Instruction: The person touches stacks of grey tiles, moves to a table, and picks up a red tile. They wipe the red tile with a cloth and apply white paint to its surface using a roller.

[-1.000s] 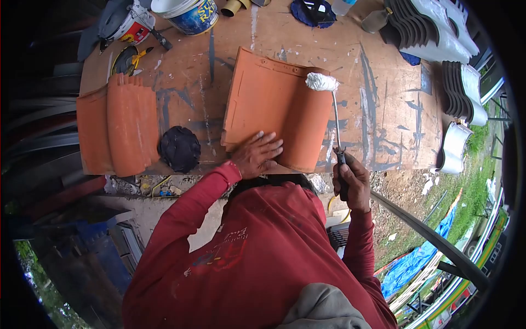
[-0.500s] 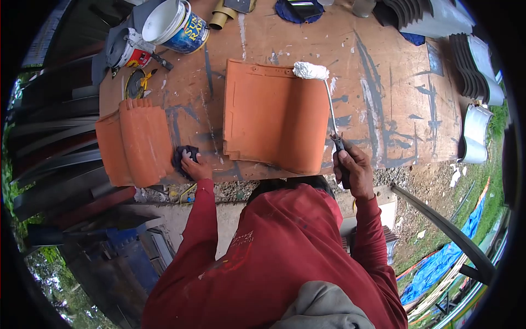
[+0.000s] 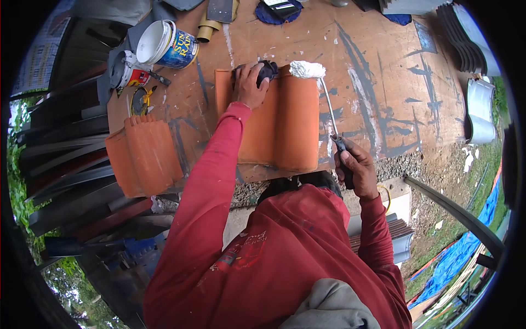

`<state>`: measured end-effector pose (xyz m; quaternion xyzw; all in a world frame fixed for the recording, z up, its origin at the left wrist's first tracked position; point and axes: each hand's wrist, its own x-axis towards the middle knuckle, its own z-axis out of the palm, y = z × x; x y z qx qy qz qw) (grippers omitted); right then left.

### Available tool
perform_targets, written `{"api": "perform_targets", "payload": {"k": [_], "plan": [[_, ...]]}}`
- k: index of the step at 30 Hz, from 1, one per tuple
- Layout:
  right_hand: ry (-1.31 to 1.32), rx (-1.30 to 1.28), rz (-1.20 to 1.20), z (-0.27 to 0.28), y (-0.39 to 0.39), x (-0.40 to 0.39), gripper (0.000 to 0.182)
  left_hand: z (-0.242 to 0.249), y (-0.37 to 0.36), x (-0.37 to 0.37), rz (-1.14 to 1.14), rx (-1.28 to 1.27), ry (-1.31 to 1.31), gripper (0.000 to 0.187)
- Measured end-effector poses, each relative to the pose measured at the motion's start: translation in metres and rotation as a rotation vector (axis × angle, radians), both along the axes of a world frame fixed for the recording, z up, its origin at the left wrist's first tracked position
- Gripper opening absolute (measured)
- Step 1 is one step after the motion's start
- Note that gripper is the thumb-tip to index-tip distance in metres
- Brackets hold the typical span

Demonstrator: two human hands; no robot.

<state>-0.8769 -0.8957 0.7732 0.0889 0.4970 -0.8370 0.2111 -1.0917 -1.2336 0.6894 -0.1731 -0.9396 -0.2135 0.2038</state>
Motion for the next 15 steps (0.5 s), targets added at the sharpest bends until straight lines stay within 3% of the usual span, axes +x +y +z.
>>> {"api": "perform_targets", "payload": {"k": [1,2,4,8,12,14,15], "plan": [[-0.013,0.005,-0.019,-0.001,0.004,0.002,0.045,-0.013,0.012,-0.002,-0.007,-0.132,0.016,0.045],[-0.008,0.024,-0.032,-0.002,0.006,0.004,0.044,-0.027,0.022,0.002,-0.026,-0.127,0.002,0.045],[-0.003,0.049,-0.038,0.0,0.01,0.007,0.043,-0.039,0.04,0.013,0.175,0.014,0.095,0.04],[-0.028,0.063,-0.058,-0.012,0.01,0.014,0.043,-0.04,0.044,0.077,0.172,-0.075,-0.01,0.029],[-0.023,0.073,-0.013,-0.022,0.006,0.014,0.044,-0.036,0.014,0.227,-0.023,-0.075,-0.218,0.026],[-0.015,0.053,-0.008,-0.019,0.006,0.011,0.044,-0.024,-0.023,0.278,-0.33,0.053,-0.677,0.025],[-0.004,0.041,0.003,-0.017,0.006,0.01,0.043,-0.013,-0.037,0.278,-0.347,0.05,-0.684,0.025]]}}
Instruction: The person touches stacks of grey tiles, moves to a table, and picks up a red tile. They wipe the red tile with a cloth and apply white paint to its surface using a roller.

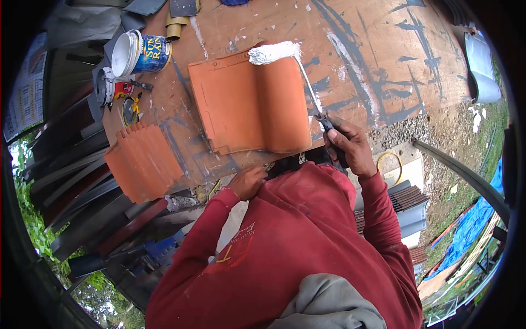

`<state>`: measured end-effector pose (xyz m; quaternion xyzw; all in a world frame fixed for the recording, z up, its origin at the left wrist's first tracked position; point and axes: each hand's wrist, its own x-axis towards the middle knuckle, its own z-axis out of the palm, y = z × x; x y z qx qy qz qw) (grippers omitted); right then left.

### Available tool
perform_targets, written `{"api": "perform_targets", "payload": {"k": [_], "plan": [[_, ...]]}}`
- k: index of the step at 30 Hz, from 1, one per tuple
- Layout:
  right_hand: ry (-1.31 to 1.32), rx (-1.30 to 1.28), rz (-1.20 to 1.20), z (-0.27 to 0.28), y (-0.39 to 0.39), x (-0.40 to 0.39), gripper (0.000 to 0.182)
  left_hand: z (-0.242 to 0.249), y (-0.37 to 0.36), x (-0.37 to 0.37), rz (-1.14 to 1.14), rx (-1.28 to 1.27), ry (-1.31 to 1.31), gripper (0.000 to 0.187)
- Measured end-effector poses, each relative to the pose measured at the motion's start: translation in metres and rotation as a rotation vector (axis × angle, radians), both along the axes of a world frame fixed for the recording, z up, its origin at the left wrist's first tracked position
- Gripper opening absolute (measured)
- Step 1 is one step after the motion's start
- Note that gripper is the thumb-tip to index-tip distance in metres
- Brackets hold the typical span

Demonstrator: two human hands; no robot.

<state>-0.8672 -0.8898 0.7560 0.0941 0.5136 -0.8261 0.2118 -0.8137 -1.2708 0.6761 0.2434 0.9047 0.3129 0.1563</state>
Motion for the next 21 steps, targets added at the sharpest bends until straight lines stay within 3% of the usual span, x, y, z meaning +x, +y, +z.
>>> {"api": "perform_targets", "payload": {"k": [2,6,10,12,14,16,17,19,20,21], "plan": [[0.002,-0.027,0.001,0.0,0.0,-0.005,0.039,0.032,-0.012,0.0,-0.157,-0.044,-0.03,0.022],[0.03,-0.049,0.021,0.005,0.005,-0.014,0.046,0.073,0.042,-0.12,0.456,0.119,0.343,0.025],[0.053,-0.091,-0.011,0.02,0.008,-0.015,0.045,0.016,0.12,-0.213,0.154,0.197,0.685,0.018],[0.064,-0.144,-0.052,0.029,0.013,-0.013,0.044,0.005,0.151,-0.189,0.188,0.013,0.691,0.016],[0.091,-0.082,-0.051,0.037,0.016,-0.012,0.046,0.009,0.15,-0.156,-0.217,-0.053,0.561,0.016],[0.071,-0.018,-0.046,0.031,0.019,-0.012,0.046,0.019,0.139,-0.104,-0.523,-0.02,0.238,0.017],[0.079,-0.027,-0.027,0.032,0.019,-0.015,0.046,0.023,0.129,-0.078,-0.505,0.055,0.21,0.016],[0.074,0.237,0.092,0.038,0.019,-0.021,0.043,0.029,0.102,-0.047,-0.486,0.128,0.186,0.016],[0.074,0.238,0.095,0.039,0.018,-0.026,0.043,0.032,0.082,-0.036,-0.301,0.181,0.168,0.017],[0.204,0.448,0.196,0.04,0.016,-0.032,0.041,0.034,0.061,-0.022,-0.113,0.236,0.145,0.019]]}}
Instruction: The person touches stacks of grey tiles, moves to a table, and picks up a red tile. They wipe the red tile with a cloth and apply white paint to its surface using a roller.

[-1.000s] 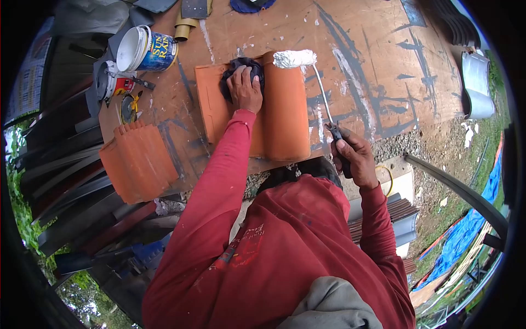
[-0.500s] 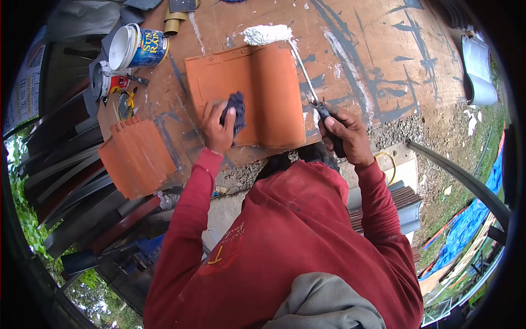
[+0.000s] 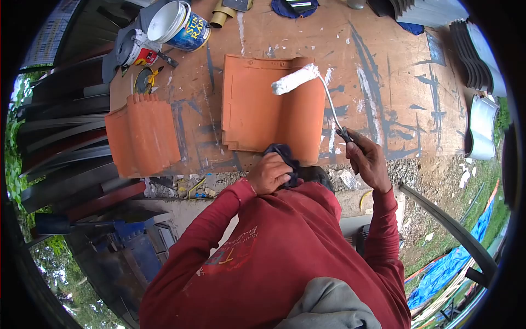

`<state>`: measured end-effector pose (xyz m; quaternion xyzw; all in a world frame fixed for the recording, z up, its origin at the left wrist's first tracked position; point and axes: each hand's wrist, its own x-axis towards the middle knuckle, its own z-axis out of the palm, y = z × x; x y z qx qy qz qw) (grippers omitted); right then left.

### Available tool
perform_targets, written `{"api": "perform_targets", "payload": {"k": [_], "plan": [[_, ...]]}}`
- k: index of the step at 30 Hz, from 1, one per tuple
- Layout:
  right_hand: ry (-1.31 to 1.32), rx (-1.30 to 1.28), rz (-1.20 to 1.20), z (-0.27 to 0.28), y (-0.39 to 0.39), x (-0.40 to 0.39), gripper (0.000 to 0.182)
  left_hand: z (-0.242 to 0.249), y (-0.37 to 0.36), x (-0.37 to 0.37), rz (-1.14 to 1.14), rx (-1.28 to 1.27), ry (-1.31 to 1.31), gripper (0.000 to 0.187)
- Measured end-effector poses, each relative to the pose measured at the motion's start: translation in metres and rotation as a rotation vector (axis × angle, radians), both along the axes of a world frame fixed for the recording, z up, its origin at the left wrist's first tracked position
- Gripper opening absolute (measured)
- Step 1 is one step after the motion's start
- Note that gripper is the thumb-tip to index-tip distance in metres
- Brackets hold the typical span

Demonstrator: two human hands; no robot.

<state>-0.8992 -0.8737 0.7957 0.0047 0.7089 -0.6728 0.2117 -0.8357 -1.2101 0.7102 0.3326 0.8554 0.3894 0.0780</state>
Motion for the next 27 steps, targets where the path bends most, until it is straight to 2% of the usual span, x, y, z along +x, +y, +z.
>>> {"api": "perform_targets", "payload": {"k": [2,3,5,6,8,9,10,12,15,20,25,27], "plan": [[0.174,0.326,0.208,0.014,-0.009,-0.018,0.035,0.002,-0.048,0.025,0.373,-0.074,-0.092,0.023],[0.181,0.328,0.221,0.014,-0.015,-0.027,0.035,-0.007,-0.07,0.04,0.588,-0.075,-0.023,0.025],[0.464,0.488,0.396,0.015,-0.026,-0.044,0.033,-0.038,-0.117,0.063,0.978,-0.054,0.066,0.029],[0.469,0.558,0.442,0.022,-0.033,-0.053,0.031,-0.047,-0.137,0.071,1.157,-0.03,0.081,0.03],[0.498,0.731,0.549,0.023,-0.048,-0.073,0.029,-0.043,-0.168,0.075,1.359,-0.191,0.065,0.033],[0.48,0.848,0.601,0.025,-0.058,-0.083,0.028,-0.047,-0.178,0.075,1.378,-0.176,0.057,0.033],[0.489,0.862,0.622,0.012,-0.069,-0.095,0.028,-0.052,-0.187,0.075,1.42,-0.134,0.051,0.034],[0.535,0.672,0.664,-0.02,-0.088,-0.119,0.029,-0.065,-0.193,0.074,1.479,-0.106,0.014,0.035],[0.474,0.688,0.665,-0.008,-0.132,-0.131,0.027,-0.084,-0.19,0.069,1.518,-0.078,0.061,0.036],[0.52,0.677,0.703,0.004,-0.117,-0.138,0.026,-0.095,-0.203,0.058,1.625,-0.142,0.104,0.035],[0.422,0.911,0.738,0.069,-0.073,-0.136,0.026,-0.107,-0.221,0.028,1.592,-0.112,0.232,0.029],[0.426,0.977,0.689,0.097,-0.077,-0.123,0.027,-0.105,-0.222,0.015,1.442,-0.227,0.33,0.026]]}}
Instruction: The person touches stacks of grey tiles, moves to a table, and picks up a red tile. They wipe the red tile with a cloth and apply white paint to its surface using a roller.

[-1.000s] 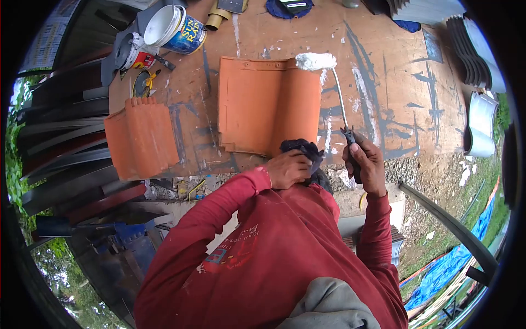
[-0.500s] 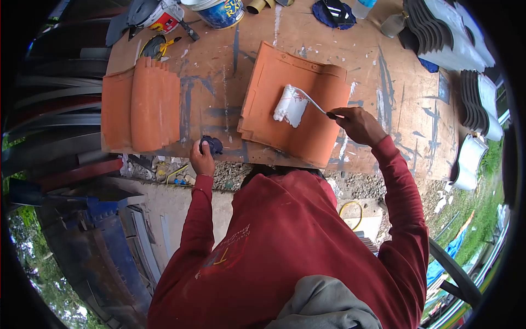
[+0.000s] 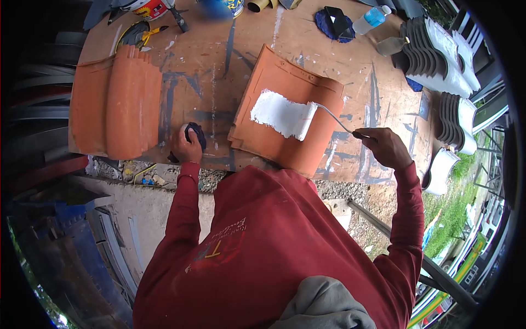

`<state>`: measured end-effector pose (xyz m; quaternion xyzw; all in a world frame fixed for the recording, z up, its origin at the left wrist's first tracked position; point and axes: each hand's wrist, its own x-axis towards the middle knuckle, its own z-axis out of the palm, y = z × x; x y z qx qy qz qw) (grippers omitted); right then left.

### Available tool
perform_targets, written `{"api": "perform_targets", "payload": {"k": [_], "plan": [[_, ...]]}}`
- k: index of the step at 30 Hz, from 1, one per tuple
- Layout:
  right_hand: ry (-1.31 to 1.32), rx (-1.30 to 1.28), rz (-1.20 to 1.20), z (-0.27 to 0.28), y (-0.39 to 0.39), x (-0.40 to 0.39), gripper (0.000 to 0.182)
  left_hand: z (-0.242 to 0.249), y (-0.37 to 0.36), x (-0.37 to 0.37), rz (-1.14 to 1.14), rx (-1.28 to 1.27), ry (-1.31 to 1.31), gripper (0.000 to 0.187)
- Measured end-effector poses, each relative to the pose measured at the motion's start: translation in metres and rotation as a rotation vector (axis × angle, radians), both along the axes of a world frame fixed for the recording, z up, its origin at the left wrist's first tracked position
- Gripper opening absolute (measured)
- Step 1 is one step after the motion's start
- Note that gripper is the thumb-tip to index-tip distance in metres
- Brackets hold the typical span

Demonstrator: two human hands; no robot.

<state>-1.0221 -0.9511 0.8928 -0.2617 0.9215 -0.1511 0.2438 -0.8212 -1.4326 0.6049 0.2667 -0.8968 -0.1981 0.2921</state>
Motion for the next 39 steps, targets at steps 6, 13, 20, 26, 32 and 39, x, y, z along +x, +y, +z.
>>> {"api": "perform_targets", "payload": {"k": [6,13,20,26,32,39], "plan": [[0.349,-0.243,-0.294,-0.058,-0.027,0.057,0.036,0.002,0.002,-0.011,0.013,-0.19,-0.086,0.025],[0.427,-0.358,-0.533,-0.117,-0.054,0.136,0.036,0.005,0.003,-0.011,0.037,-0.169,-0.142,0.025],[0.401,-0.3,-0.443,-0.113,-0.034,0.128,0.033,0.0,0.002,-0.01,0.043,-0.153,-0.146,0.025],[0.455,-0.266,-0.438,-0.113,-0.039,0.084,0.035,0.002,0.0,-0.008,0.054,-0.167,-0.14,0.026],[0.357,-0.547,-0.406,-0.157,-0.122,0.066,0.033,0.003,0.0,-0.008,0.069,-0.157,-0.123,0.028],[0.33,-0.427,-0.393,-0.15,-0.08,0.072,0.036,-0.002,-0.001,-0.006,0.05,-0.154,-0.106,0.029]]}}
